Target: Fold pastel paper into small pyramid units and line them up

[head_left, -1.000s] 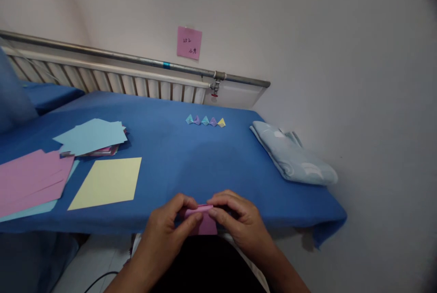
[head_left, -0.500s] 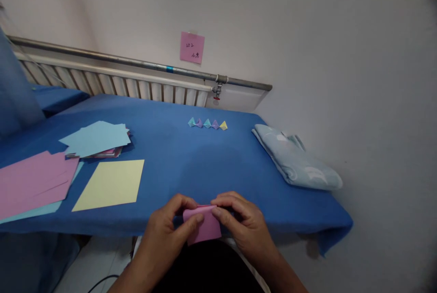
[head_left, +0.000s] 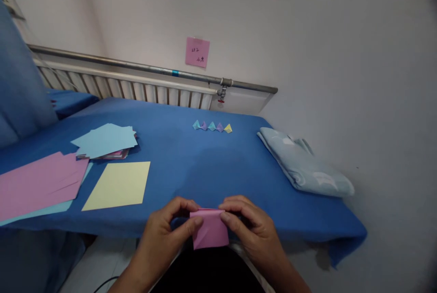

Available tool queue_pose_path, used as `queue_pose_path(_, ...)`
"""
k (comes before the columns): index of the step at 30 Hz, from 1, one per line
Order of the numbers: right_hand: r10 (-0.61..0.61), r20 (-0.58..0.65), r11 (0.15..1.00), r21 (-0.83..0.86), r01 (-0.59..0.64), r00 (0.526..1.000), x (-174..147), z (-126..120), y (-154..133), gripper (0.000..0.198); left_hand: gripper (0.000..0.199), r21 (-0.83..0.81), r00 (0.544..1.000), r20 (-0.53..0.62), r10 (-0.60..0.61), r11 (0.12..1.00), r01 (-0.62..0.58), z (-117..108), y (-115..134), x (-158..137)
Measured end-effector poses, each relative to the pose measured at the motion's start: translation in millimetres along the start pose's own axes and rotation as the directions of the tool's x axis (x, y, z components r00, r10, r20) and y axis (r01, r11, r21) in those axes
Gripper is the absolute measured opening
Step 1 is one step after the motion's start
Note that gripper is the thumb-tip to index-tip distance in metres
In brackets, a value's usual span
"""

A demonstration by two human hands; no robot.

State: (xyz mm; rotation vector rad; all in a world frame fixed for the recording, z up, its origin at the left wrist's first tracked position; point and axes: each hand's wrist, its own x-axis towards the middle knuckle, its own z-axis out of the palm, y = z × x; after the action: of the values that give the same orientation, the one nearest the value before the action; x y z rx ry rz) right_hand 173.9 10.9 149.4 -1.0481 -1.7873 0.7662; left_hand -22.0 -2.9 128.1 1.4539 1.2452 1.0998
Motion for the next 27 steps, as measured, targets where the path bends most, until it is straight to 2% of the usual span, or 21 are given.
queue_pose_path(8, 0.003, -0.013, 0.999, 0.037, -0.003, 1.000, 0, -2, -4, 0.010, 0.016, 0.011, 0.999, 0.001, 0.036, 0.999, -0.036, -5, -2, -2)
queue_pose_path(13, -0.023, -0.025, 0.999, 0.030, 0.023, 0.999, 0, 0, -4, 0.009, 0.016, 0.023, 0.999, -0.035, 0.033, 0.999, -0.033, -5, -1, -2)
queue_pose_path(19, -0.050, -0.034, 0.999, 0.013, 0.051, 0.998, 0, 1, -6, 0.009, 0.014, -0.024, 0.998, -0.061, 0.004, 1.000, -0.005, -5, 3, -2)
queue_pose_path(27, -0.062, -0.053, 0.998, -0.005, 0.062, 0.997, 2, 2, -14, 0.011, 0.013, -0.058, 0.994, -0.095, 0.050, 0.997, -0.055, -5, 2, -2)
